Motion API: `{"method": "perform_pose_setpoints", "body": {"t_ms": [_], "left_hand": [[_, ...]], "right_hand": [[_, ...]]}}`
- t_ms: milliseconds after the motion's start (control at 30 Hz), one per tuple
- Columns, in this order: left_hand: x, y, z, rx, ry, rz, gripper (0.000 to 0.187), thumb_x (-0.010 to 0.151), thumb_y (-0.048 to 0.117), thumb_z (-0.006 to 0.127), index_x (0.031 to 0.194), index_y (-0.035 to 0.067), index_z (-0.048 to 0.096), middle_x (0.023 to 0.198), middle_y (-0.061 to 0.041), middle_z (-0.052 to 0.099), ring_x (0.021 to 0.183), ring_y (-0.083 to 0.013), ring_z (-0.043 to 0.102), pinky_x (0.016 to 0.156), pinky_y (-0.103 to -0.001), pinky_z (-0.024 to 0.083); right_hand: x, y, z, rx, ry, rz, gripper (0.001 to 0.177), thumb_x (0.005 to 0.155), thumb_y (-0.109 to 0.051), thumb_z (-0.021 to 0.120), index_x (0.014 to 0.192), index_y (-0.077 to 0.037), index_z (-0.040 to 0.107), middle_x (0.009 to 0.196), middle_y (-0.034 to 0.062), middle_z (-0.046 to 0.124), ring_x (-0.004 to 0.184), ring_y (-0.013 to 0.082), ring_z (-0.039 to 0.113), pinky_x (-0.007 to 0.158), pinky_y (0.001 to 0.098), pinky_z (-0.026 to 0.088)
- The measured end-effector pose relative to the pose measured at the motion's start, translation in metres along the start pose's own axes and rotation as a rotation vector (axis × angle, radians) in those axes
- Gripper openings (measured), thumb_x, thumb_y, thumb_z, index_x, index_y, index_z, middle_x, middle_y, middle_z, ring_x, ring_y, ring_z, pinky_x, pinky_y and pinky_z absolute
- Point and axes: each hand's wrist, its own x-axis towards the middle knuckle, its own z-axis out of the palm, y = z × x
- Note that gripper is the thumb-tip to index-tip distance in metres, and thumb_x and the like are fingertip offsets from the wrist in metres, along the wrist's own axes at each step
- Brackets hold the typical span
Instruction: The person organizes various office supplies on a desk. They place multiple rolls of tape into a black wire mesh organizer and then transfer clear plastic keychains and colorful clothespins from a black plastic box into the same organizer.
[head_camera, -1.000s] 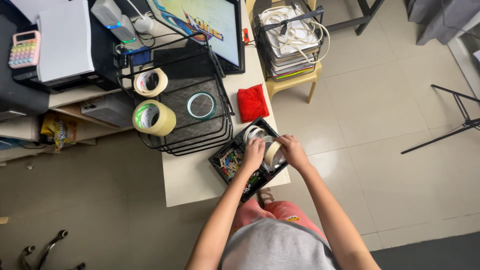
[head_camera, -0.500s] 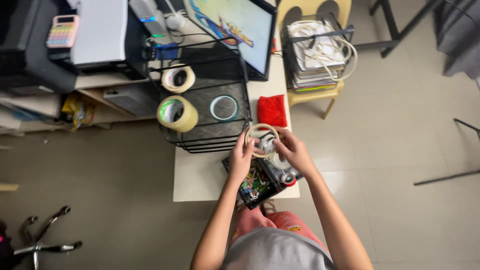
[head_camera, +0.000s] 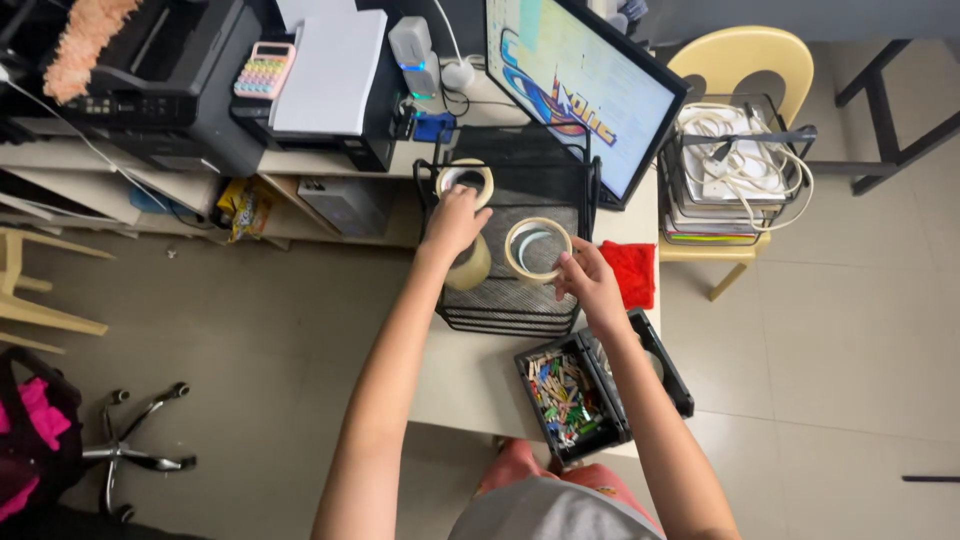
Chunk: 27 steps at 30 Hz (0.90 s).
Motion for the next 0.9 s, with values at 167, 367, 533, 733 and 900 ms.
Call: {"method": "perform_pose_setpoints", "body": {"t_ms": [167, 367, 533, 733, 900], "left_hand": [[0.055, -0.024, 0.025, 0.189, -0.29, -0.024, 0.049, 0.081, 0.036, 0.084, 0.112, 0.001, 0.067, 0.121, -0.019, 0.067, 0.118, -0.0365, 0.062, 0.099, -0.046, 0.05], [0.085, -0.063, 0.06, 0.236, -0.37, -0.032, 0.032, 0.08, 0.02, 0.083, 0.106, 0.004, 0.072, 0.115, -0.018, 0.072, 0.11, -0.0357, 0.069, 0.092, -0.045, 0.056], [0.07, -0.053, 0.015, 0.06, -0.285, 0.041, 0.019, 0.083, 0.012, 0.074, 0.101, 0.008, 0.076, 0.107, -0.019, 0.074, 0.102, -0.0385, 0.071, 0.088, -0.047, 0.057], [0.059, -0.054, -0.008, -0.171, -0.284, 0.099, 0.028, 0.076, 0.024, 0.083, 0.097, 0.006, 0.077, 0.092, -0.019, 0.075, 0.088, -0.0342, 0.074, 0.08, -0.043, 0.058], [0.069, -0.064, 0.004, -0.29, -0.354, 0.26, 0.031, 0.078, 0.023, 0.085, 0.094, 0.0, 0.073, 0.086, -0.02, 0.074, 0.079, -0.0288, 0.074, 0.074, -0.04, 0.056]], "right_hand": [[0.023, 0.007, 0.011, -0.052, 0.067, 0.006, 0.048, 0.103, -0.021, 0.059, 0.144, 0.002, 0.05, 0.092, 0.0064, 0.066, 0.071, 0.0104, 0.063, 0.059, 0.0268, 0.055], [0.044, 0.014, 0.01, -0.064, 0.125, 0.006, 0.048, 0.103, -0.02, 0.059, 0.144, 0.002, 0.05, 0.091, 0.0067, 0.066, 0.067, 0.0104, 0.063, 0.058, 0.0267, 0.055], [0.06, 0.029, 0.007, -0.082, 0.178, -0.008, 0.047, 0.103, -0.02, 0.059, 0.143, 0.002, 0.05, 0.087, 0.0068, 0.066, 0.065, 0.0108, 0.062, 0.057, 0.026, 0.054], [0.078, 0.031, 0.018, -0.184, 0.215, -0.019, 0.045, 0.102, -0.019, 0.061, 0.141, 0.002, 0.052, 0.084, 0.0068, 0.067, 0.064, 0.0111, 0.065, 0.057, 0.0265, 0.056], [0.089, 0.028, 0.025, -0.323, 0.294, -0.029, 0.043, 0.102, -0.02, 0.062, 0.139, 0.002, 0.054, 0.078, 0.0084, 0.067, 0.062, 0.0116, 0.066, 0.054, 0.028, 0.057]]}}
